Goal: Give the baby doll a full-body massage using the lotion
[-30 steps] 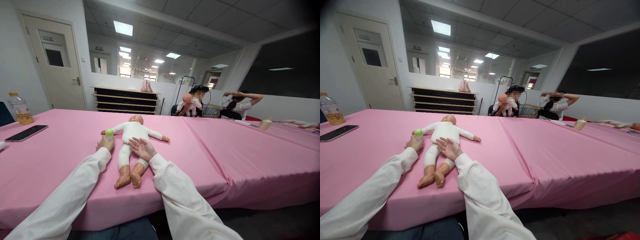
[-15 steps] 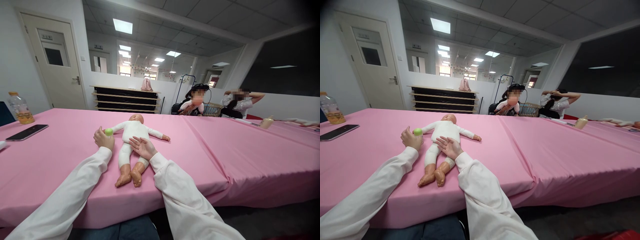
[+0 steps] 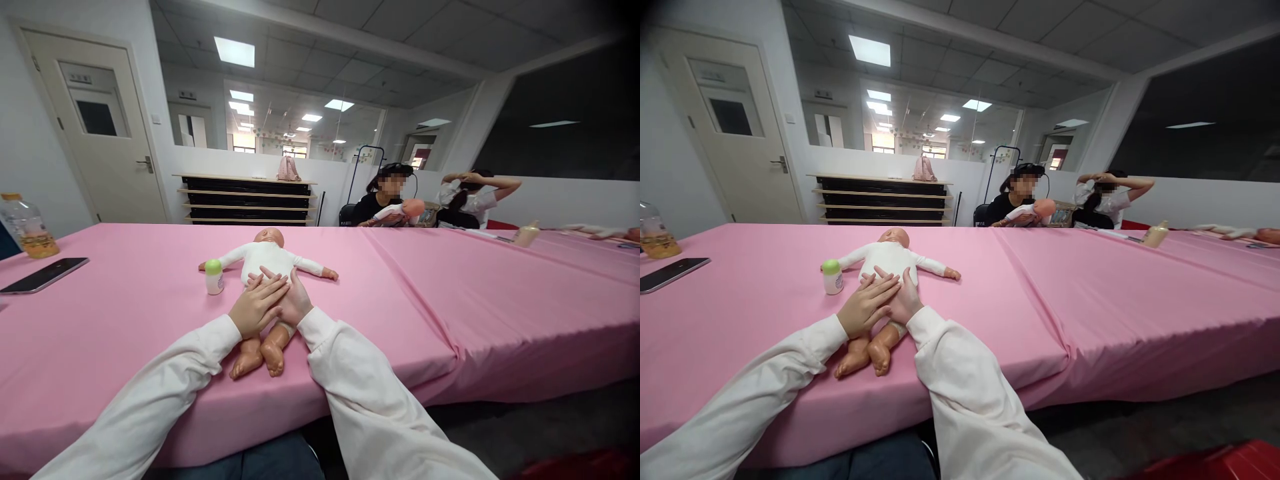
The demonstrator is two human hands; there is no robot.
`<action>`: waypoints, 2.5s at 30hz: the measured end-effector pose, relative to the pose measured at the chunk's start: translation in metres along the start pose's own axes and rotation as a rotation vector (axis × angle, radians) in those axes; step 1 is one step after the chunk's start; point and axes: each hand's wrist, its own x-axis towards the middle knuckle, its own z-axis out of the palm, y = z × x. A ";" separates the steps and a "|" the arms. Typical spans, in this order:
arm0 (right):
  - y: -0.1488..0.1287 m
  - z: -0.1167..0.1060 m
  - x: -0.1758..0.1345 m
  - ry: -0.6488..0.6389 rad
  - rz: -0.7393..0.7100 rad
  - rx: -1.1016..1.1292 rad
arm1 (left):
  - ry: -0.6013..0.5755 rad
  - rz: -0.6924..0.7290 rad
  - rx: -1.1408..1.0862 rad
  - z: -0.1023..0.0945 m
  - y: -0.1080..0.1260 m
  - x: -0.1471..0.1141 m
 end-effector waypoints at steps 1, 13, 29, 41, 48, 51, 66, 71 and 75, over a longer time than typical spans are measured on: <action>0.000 0.002 -0.001 0.023 -0.028 -0.004 | -0.016 0.018 -0.008 0.000 0.000 0.000; -0.003 -0.002 -0.002 0.037 -0.073 0.015 | -0.047 -0.129 0.089 0.002 -0.009 -0.005; -0.006 -0.007 0.000 0.057 -0.132 0.089 | -0.134 -0.063 0.033 0.003 -0.006 -0.004; 0.003 -0.007 0.002 0.143 0.033 -0.171 | -0.065 -0.191 -0.077 0.004 -0.011 -0.007; -0.032 -0.024 0.016 0.413 -0.434 -0.784 | 0.012 -0.167 -0.108 -0.002 -0.024 0.007; -0.049 -0.038 0.036 0.398 -0.538 -0.978 | -0.095 -0.157 -0.074 0.003 -0.040 0.029; -0.031 -0.099 0.062 0.484 -0.314 -1.219 | -0.238 -0.676 -0.052 0.059 -0.075 0.024; -0.027 -0.095 0.052 0.612 -0.298 -1.218 | -0.161 -0.812 0.051 0.057 -0.066 0.025; -0.022 -0.088 0.045 0.670 -0.421 -1.312 | -0.070 -0.777 0.181 0.051 -0.060 0.022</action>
